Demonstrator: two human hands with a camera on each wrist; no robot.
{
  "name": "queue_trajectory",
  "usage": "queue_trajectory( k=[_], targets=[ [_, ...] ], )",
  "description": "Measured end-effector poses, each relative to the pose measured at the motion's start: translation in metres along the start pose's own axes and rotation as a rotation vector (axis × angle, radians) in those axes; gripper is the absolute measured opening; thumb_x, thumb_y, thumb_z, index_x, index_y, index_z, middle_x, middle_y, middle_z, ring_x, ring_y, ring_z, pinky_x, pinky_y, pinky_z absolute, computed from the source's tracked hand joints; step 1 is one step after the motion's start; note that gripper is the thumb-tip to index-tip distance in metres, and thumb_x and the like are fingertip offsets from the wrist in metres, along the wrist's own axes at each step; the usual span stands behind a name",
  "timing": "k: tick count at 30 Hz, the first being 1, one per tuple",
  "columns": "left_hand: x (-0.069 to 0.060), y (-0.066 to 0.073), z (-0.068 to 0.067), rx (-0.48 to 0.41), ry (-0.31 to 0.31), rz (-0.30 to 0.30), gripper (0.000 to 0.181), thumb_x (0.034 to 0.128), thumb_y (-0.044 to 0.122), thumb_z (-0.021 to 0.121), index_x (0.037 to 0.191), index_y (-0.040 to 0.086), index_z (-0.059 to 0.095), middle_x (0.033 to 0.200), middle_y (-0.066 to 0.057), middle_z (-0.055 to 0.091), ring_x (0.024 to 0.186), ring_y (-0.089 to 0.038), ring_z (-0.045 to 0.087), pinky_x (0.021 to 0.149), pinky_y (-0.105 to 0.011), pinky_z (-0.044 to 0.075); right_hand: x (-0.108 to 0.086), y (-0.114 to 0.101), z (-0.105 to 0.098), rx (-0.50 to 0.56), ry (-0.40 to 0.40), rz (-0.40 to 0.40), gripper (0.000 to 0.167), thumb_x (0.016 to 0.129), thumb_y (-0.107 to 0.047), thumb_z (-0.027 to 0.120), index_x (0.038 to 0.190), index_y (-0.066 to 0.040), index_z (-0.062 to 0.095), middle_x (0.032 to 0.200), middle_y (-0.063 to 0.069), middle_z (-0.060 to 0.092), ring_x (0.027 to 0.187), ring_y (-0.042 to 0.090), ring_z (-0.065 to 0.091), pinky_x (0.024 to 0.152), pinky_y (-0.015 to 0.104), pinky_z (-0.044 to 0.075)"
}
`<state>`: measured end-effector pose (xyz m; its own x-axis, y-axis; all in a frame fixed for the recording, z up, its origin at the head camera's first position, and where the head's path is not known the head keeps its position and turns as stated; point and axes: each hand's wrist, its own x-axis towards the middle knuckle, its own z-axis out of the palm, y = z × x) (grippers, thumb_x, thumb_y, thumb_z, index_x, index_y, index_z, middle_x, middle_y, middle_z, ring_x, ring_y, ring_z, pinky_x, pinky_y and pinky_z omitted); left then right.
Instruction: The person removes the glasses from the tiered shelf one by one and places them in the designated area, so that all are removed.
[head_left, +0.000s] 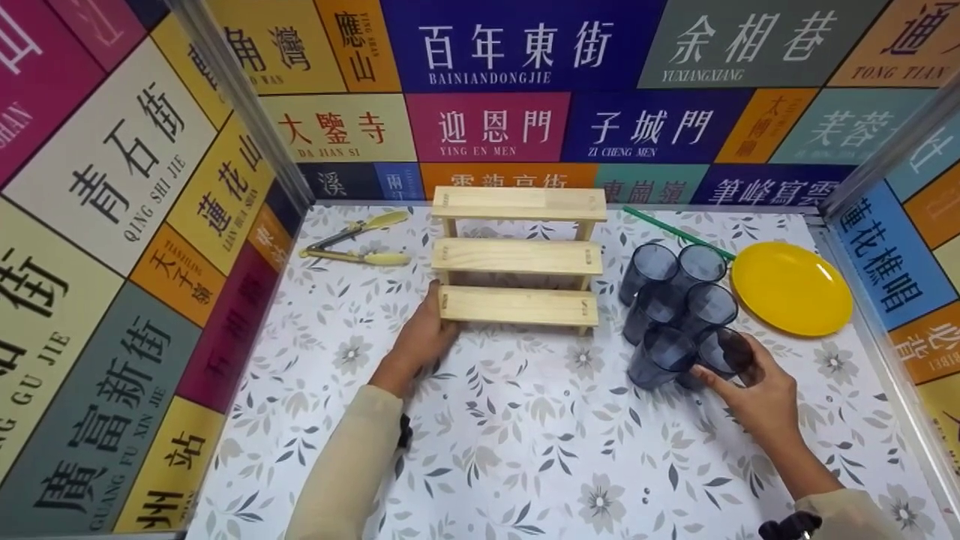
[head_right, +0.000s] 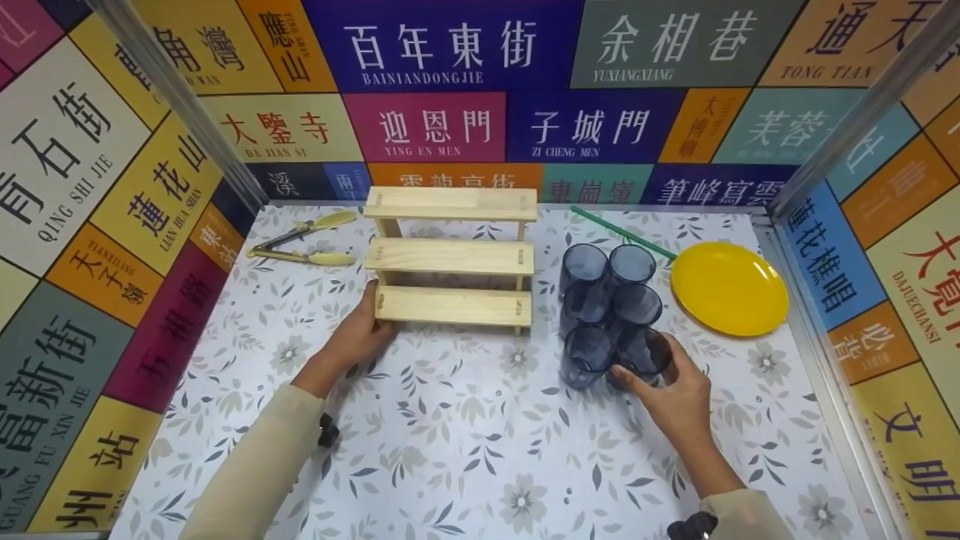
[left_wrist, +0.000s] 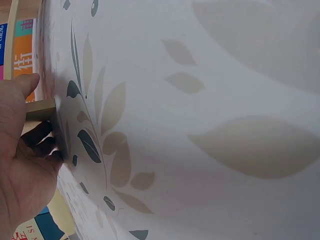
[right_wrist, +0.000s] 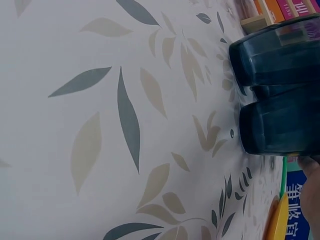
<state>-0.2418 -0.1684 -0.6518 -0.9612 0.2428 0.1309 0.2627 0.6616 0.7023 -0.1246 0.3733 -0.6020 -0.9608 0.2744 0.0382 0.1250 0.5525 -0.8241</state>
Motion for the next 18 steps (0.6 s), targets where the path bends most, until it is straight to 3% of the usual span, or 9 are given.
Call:
queue_trajectory(
  k=[7,13,18],
  targets=[
    [0.002,0.001,-0.002,-0.005,-0.031,-0.004,0.082,0.1062,0.015,0.066,0.173,0.003,0.021,0.165,-0.022,0.052,0.153,-0.037,0.055,0.124,-0.056,0.047,-0.004,-0.001,-0.001,-0.065,0.009,-0.059,0.09,0.085,-0.033,0.1,0.162,-0.018,0.056,0.154,0.018,0.067,0.127,-0.003,0.065,0.094,-0.004,0.044],
    [0.003,0.0,-0.008,-0.016,-0.072,-0.011,0.086,0.1072,0.026,0.071,0.174,0.006,0.02,0.164,-0.02,0.053,0.152,-0.036,0.056,0.124,-0.056,0.048,-0.005,0.004,0.002,-0.058,0.011,-0.118,0.093,0.086,-0.028,0.099,0.164,-0.014,0.052,0.155,0.02,0.066,0.121,-0.017,0.058,0.096,-0.004,0.043],
    [0.003,0.001,-0.026,-0.118,-0.154,-0.049,0.105,0.1031,0.031,0.08,0.179,0.016,0.008,0.179,-0.019,0.035,0.165,-0.038,0.037,0.135,-0.057,0.032,-0.002,0.003,0.0,-0.053,-0.028,-0.145,0.104,0.089,-0.024,0.097,0.174,-0.023,0.038,0.168,0.018,0.053,0.145,0.02,0.059,0.1,-0.005,0.038]
  ],
)
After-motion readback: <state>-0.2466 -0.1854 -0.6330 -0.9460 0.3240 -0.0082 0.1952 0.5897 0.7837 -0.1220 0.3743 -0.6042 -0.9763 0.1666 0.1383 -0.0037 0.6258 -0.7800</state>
